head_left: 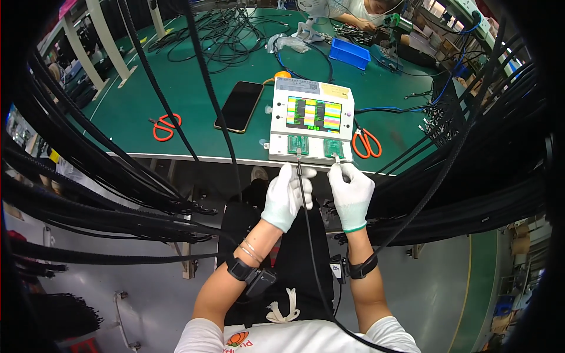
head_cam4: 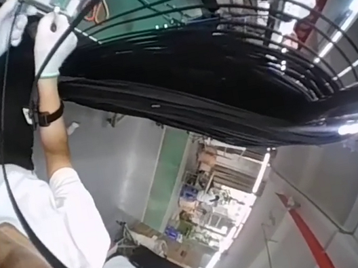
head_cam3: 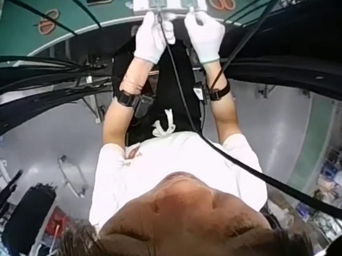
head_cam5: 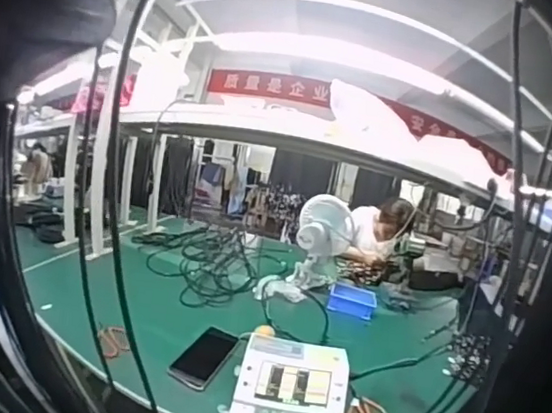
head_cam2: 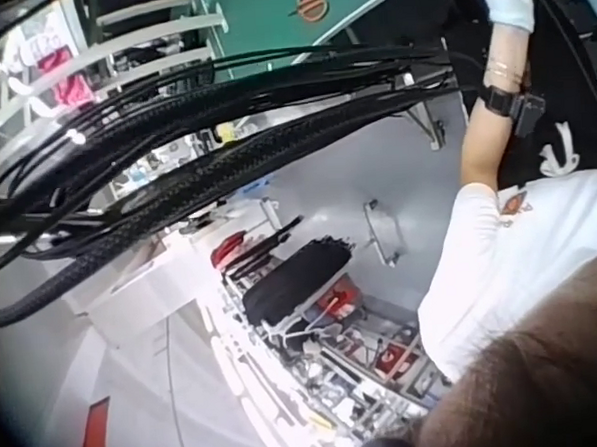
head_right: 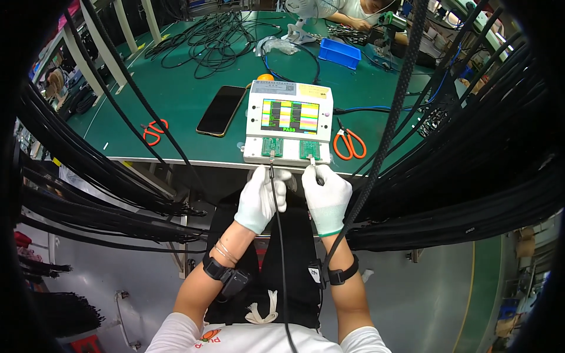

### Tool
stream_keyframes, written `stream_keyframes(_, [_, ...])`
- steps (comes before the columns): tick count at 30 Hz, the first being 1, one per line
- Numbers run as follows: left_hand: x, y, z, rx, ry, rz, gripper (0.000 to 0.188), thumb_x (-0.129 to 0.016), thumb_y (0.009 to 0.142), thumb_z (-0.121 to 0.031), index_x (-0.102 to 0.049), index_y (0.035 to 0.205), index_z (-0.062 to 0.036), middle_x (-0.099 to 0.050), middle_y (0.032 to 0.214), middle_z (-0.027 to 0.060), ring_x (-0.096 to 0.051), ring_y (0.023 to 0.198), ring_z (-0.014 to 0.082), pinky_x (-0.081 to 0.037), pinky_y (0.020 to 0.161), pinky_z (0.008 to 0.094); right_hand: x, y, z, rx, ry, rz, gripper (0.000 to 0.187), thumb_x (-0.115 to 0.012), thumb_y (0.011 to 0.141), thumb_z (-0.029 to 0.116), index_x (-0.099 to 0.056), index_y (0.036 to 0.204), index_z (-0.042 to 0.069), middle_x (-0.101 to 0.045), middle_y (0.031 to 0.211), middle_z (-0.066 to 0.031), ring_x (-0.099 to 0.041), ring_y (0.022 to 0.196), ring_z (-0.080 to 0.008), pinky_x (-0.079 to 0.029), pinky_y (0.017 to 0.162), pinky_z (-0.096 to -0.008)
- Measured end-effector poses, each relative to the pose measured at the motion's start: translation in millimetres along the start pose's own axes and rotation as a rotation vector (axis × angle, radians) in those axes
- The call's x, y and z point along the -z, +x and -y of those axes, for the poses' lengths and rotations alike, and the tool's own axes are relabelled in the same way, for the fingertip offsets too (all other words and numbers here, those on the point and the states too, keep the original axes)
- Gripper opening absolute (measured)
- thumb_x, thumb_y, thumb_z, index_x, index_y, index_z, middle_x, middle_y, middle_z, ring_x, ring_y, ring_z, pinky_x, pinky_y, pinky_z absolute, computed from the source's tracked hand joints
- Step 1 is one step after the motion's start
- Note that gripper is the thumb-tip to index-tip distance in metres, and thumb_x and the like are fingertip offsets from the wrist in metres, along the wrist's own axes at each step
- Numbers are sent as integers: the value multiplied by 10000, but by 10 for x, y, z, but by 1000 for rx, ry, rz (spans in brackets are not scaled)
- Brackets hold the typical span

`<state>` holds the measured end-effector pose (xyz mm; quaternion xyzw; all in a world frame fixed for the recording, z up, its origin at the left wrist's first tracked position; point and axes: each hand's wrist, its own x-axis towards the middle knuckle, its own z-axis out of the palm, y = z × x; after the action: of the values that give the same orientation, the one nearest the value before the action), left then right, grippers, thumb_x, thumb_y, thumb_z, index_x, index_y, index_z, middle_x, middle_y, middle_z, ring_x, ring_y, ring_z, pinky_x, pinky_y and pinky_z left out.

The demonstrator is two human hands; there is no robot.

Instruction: Testing the connectivity and functionality of electrical cable bundles using a specialized testing device on a production line.

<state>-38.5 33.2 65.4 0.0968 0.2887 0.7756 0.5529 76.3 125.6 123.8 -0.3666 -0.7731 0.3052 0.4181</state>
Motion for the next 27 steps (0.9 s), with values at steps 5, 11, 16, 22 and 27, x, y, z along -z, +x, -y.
stream_keyframes(5, [398, -138, 330, 192, 276, -90, 529, -451, 1045, -446, -650, 1097, 41, -645, 713, 56, -617, 526, 140, -548, 493, 281, -1, 12, 27, 27, -16, 9, 239, -644, 907, 97, -583, 749, -71, -391, 538, -54, -343, 561, -39, -348, 500, -269])
stream_keyframes(11, [468, -207, 637, 255, 591, -75, 473, -435, 1051, -402, -670, 1074, 9, -644, 707, 60, -593, 500, 136, -515, 476, 270, -31, 22, 15, 15, -38, 0, 275, -663, 887, 140, -570, 693, -32, -465, 544, -167, -408, 439, -268, -391, 488, -351])
stream_keyframes(16, [500, -384, 1108, 158, 1222, 398, 291, -480, 969, -259, -659, 1025, -36, -655, 766, 112, -634, 593, 210, -536, 577, 336, -50, 52, -6, 87, -133, -39, 260, -654, 881, 135, -581, 694, -30, -490, 550, -176, -498, 452, -316, -401, 490, -365])
stream_keyframes(22, [64, -643, 1586, 28, 1354, 885, 179, -585, 858, -171, -644, 1004, -85, -682, 962, 164, -656, 926, 367, -528, 822, 439, 49, 117, 86, 202, -305, 52, 233, -656, 884, 225, -652, 738, 44, -619, 625, -163, -631, 586, -378, -499, 557, -433])
stream_keyframes(27, [-643, -746, 865, -498, 1274, 649, 258, -566, 921, -100, -607, 1169, -45, -687, 1070, 183, -675, 979, 363, -533, 850, 430, 880, 68, 774, 471, -520, 220, 259, -661, 890, 316, -676, 919, 59, -659, 810, -156, -663, 752, -326, -532, 673, -397])
